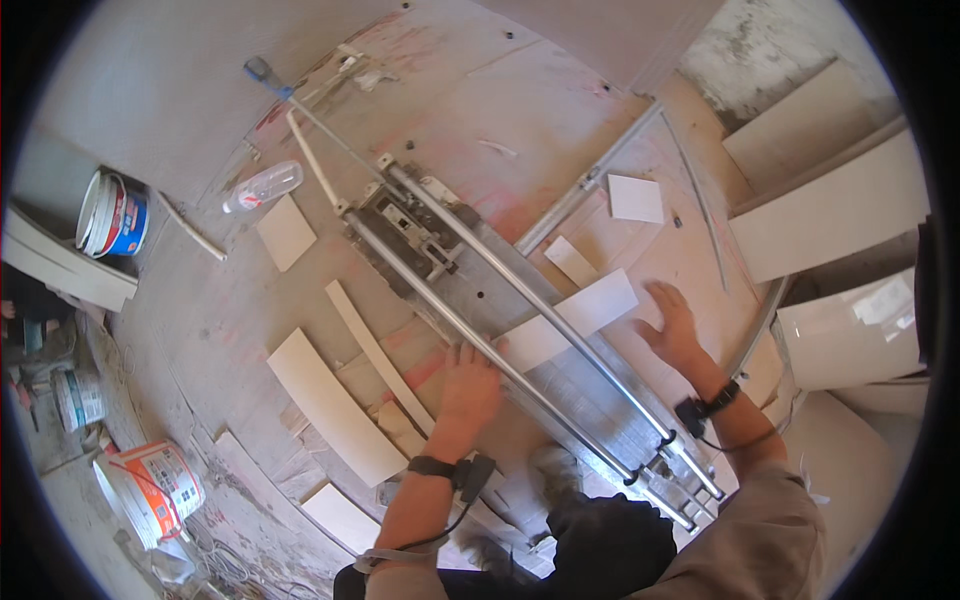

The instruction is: Measuring a wall gap, marking a tile, and cutting the tile using a manual cutter and an angle grinder.

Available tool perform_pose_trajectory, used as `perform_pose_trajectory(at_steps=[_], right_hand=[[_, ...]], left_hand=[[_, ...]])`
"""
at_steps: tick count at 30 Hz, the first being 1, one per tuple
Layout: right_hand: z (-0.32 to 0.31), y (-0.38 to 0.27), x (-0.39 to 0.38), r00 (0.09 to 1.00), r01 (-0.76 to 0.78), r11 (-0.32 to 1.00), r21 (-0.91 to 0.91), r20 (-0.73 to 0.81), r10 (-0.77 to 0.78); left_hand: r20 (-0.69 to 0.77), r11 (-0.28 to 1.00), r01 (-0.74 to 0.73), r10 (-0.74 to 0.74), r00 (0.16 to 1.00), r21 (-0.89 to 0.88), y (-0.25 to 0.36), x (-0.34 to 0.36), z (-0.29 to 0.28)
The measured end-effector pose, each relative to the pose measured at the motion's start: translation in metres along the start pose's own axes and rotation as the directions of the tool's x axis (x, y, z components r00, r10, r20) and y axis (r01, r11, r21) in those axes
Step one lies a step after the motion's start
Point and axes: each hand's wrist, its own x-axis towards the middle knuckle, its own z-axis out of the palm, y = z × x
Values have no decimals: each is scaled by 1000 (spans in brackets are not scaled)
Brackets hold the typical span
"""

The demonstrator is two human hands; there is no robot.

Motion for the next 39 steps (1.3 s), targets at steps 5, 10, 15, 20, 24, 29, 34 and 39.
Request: perform_pose_trajectory(at_steps=[5, 10, 15, 20, 24, 29, 34, 39], right_hand=[[-65, 45, -227, 856, -515, 853, 89, 115, 505], [-108, 10, -400, 631, -727, 664, -175, 211, 746], [-107, -9, -437, 461, -853, 503, -142, 246, 852], [-131, -29, -439, 545, -659, 669, -342, 395, 739], [-121, -16, -450, 631, -673, 682, -284, 260, 731], [-139, -26, -428, 616, -683, 688, -243, 313, 722], [-161, -35, -450, 524, -706, 626, -332, 350, 777], [-135, -38, -393, 606, -607, 735, -303, 423, 674]], left_hand=[[45, 999, 40, -41, 998, 21, -29, -24, -3], [-107, 996, 90, -87, 991, 28, -81, -47, -16], [-177, 991, 134, -129, 976, 15, -92, -35, -15], [-246, 982, 189, -189, 951, -23, -92, -27, -18], [-302, 981, 194, -194, 934, -30, -95, -16, -5], [-276, 966, 256, -257, 926, -40, -100, -20, -4], [-263, 958, 280, -287, 921, -64, -104, -31, -10], [-227, 957, 281, -291, 929, -78, -111, -32, -15]])
